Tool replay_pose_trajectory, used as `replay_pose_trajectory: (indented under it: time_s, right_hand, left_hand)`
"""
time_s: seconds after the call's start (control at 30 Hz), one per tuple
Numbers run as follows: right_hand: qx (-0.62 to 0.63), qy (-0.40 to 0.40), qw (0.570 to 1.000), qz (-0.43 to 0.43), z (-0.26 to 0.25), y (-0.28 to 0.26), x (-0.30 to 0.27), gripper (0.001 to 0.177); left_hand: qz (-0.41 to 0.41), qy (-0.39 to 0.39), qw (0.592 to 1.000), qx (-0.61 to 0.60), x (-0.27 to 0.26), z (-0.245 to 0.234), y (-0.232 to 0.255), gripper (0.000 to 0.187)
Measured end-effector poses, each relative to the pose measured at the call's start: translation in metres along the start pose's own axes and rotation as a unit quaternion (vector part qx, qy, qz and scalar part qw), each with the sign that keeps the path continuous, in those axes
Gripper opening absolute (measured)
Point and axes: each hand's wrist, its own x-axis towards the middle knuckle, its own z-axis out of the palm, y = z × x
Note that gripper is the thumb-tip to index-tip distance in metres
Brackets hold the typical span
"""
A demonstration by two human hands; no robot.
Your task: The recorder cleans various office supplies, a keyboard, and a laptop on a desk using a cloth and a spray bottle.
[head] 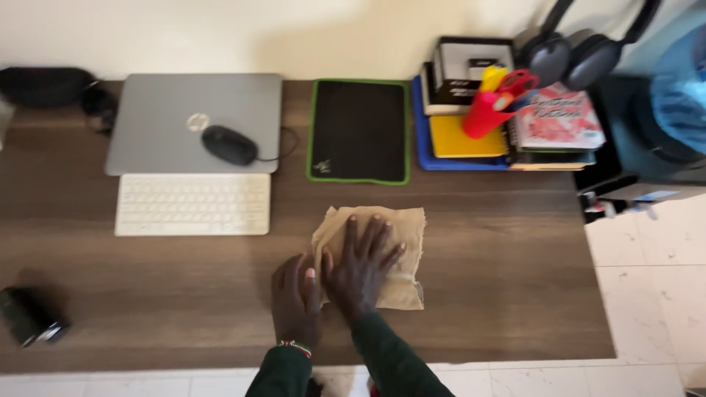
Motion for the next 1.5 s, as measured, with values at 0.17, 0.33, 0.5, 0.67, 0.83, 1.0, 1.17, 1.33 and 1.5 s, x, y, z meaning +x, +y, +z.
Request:
replay_pose_trajectory:
  time_s: [0.17,0.33,0.5,0.67,0.83,1.0,1.17,1.33,1.5]
  right_hand:
    - [0.049,-0.02,0.998,-0.045,-0.002,-0.048,-0.037,0.086]
    - [0.076,-0.018,0.979,-0.189,-0.005,-0.026,-0.074,0.082]
    - [0.094,-0.152,0.947,-0.265,-0.037,0.079,-0.074,0.077]
    - [0.032,-0.081,0.971,-0.222,-0.049,0.18,-0.011,0.071]
    - [-0.028,-0.016,0.985,-0.167,-0.059,0.274,0.047,0.084]
    - [-0.054,-0.017,0.997,-0.052,-0.073,0.345,0.031,0.082]
    - [-0.093,0.021,0.993,0.076,-0.051,0.333,-0.041,0.081]
    - [-0.093,0.034,0.982,0.159,-0.034,0.239,-0.061,0.087]
    - [-0.097,0.022,0.99,0.099,0.009,0.123,-0.04,0.089]
  left_hand:
    - [0.033,0.032,0.998,0.035,-0.003,-0.036,-0.039,0.04]
    - [0.02,0.029,0.998,0.057,-0.018,-0.023,-0.024,0.039]
    - [0.056,-0.042,0.997,0.024,-0.047,0.041,0.02,0.031]
    - [0.133,-0.105,0.985,-0.036,-0.051,0.086,0.102,0.032]
    - [0.141,-0.129,0.981,-0.044,-0.064,0.114,0.134,0.036]
    - [0.139,-0.134,0.98,-0.058,-0.077,0.111,0.126,0.036]
    - [0.119,-0.113,0.985,-0.053,-0.079,0.079,0.095,0.035]
    - [0.09,-0.098,0.989,-0.061,-0.068,0.027,0.061,0.034]
    - [0.069,-0.082,0.993,-0.05,-0.056,-0.026,0.011,0.033]
